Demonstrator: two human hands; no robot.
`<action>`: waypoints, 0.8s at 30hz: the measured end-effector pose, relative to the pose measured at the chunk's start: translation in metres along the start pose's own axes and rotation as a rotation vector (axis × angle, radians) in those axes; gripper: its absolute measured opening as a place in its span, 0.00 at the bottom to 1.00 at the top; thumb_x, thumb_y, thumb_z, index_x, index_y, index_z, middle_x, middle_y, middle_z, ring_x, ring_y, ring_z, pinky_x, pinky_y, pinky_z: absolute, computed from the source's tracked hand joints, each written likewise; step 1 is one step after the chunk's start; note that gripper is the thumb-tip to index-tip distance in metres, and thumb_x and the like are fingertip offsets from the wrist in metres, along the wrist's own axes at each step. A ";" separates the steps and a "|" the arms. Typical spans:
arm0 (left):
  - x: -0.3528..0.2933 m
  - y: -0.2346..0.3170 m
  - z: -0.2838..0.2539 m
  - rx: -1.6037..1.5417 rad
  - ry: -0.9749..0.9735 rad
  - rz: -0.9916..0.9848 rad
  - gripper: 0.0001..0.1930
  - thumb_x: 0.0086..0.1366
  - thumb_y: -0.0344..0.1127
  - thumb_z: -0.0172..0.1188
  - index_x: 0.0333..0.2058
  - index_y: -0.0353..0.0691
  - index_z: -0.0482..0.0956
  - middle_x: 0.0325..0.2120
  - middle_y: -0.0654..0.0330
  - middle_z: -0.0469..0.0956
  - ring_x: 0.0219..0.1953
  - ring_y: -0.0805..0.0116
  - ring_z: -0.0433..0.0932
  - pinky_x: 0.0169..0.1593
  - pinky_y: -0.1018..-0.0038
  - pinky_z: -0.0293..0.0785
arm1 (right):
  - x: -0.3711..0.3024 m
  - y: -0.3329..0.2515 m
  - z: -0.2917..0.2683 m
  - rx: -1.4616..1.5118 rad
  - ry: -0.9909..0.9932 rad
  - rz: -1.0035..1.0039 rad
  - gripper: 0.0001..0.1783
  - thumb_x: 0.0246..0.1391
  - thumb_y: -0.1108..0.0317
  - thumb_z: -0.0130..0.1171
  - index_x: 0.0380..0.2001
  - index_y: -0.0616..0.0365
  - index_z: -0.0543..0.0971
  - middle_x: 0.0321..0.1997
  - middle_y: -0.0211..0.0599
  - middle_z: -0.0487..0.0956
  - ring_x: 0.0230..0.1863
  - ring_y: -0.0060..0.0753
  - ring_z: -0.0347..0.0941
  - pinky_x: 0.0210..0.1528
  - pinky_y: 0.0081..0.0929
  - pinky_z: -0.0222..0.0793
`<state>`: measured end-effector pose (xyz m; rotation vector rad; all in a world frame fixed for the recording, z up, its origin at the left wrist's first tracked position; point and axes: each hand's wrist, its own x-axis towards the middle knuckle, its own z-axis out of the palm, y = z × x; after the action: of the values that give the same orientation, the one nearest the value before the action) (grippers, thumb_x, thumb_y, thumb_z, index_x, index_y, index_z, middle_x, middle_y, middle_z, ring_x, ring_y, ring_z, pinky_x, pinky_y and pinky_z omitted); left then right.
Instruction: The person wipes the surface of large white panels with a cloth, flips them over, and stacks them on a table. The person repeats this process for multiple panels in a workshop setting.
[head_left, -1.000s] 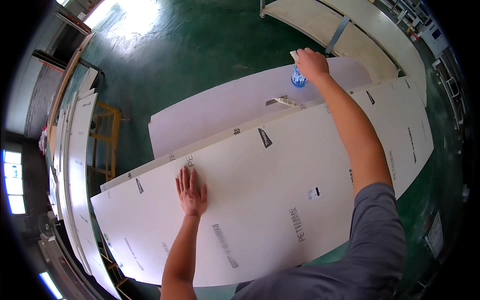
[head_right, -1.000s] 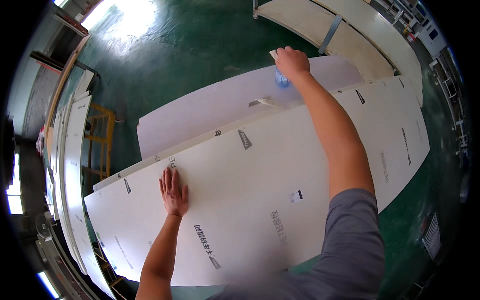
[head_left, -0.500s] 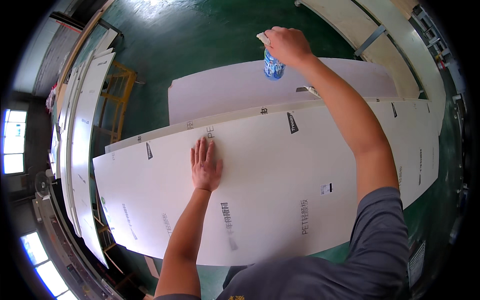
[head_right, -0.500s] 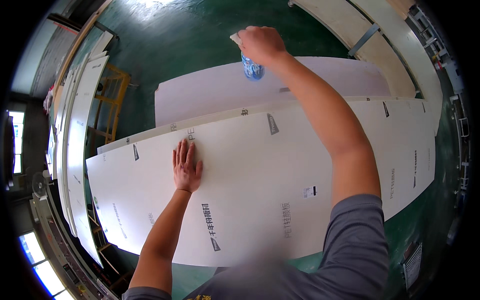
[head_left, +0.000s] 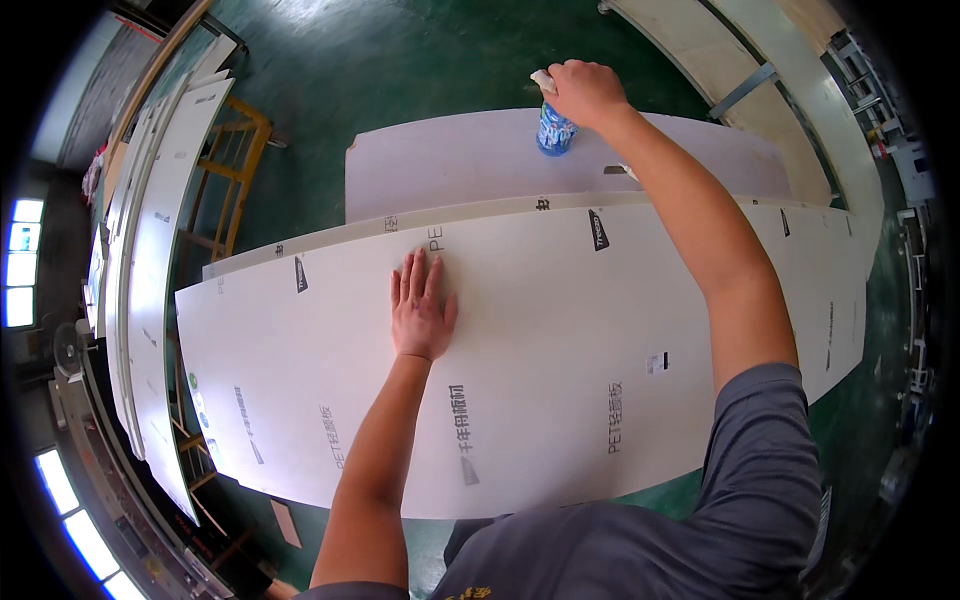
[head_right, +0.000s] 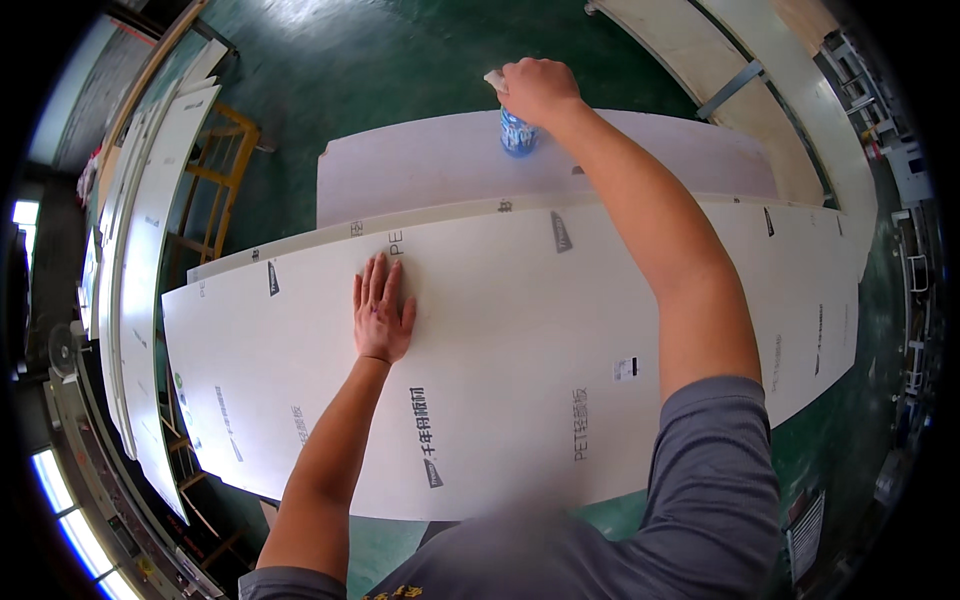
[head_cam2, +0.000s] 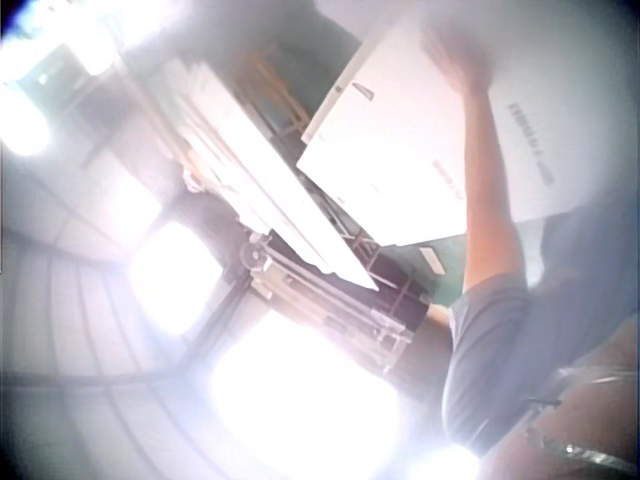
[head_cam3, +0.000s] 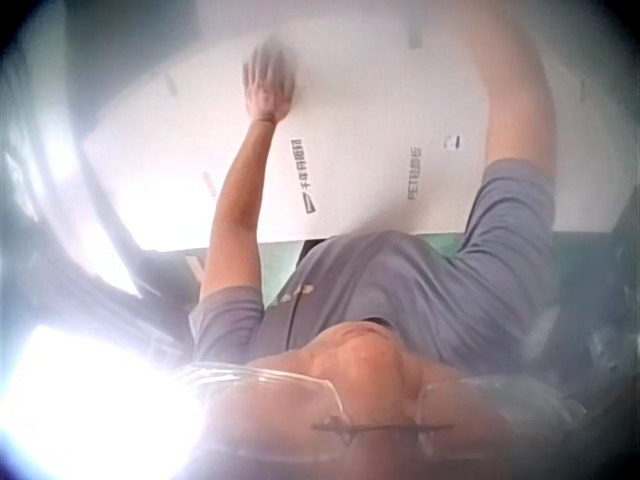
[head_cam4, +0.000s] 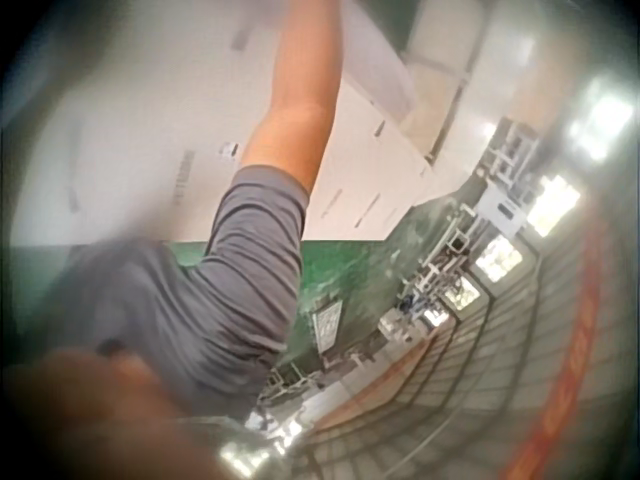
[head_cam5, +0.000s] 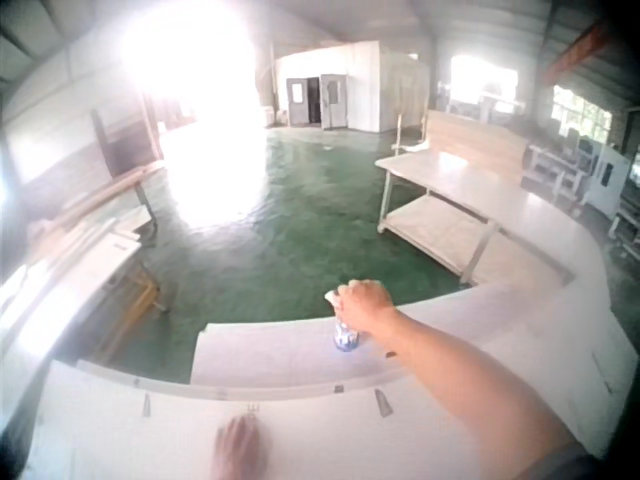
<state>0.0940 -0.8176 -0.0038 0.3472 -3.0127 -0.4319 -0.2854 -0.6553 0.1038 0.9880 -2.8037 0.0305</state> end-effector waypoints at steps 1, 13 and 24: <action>0.001 0.002 0.001 -0.004 0.001 0.001 0.32 0.67 0.42 0.55 0.69 0.43 0.62 0.73 0.52 0.54 0.75 0.52 0.49 0.76 0.54 0.42 | -0.004 0.003 -0.003 -0.012 -0.005 0.016 0.13 0.59 0.54 0.60 0.36 0.52 0.83 0.36 0.38 0.84 0.39 0.45 0.83 0.42 0.42 0.80; 0.004 -0.001 0.005 -0.021 0.048 0.010 0.31 0.66 0.40 0.56 0.67 0.42 0.65 0.72 0.54 0.58 0.75 0.54 0.52 0.76 0.55 0.44 | -0.180 -0.122 0.077 0.280 0.106 -0.174 0.29 0.57 0.51 0.62 0.57 0.55 0.75 0.64 0.42 0.74 0.69 0.47 0.65 0.71 0.48 0.59; -0.007 -0.011 0.009 -0.186 0.169 0.029 0.32 0.72 0.45 0.45 0.70 0.36 0.56 0.71 0.50 0.58 0.73 0.48 0.54 0.75 0.54 0.46 | -0.231 0.081 0.132 -0.080 -0.016 0.681 0.45 0.68 0.38 0.43 0.72 0.67 0.55 0.79 0.53 0.50 0.80 0.50 0.41 0.79 0.48 0.34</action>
<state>0.1020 -0.8236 -0.0161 0.3082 -2.7832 -0.6407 -0.1787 -0.4581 -0.0620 -0.0153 -2.9783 -0.0046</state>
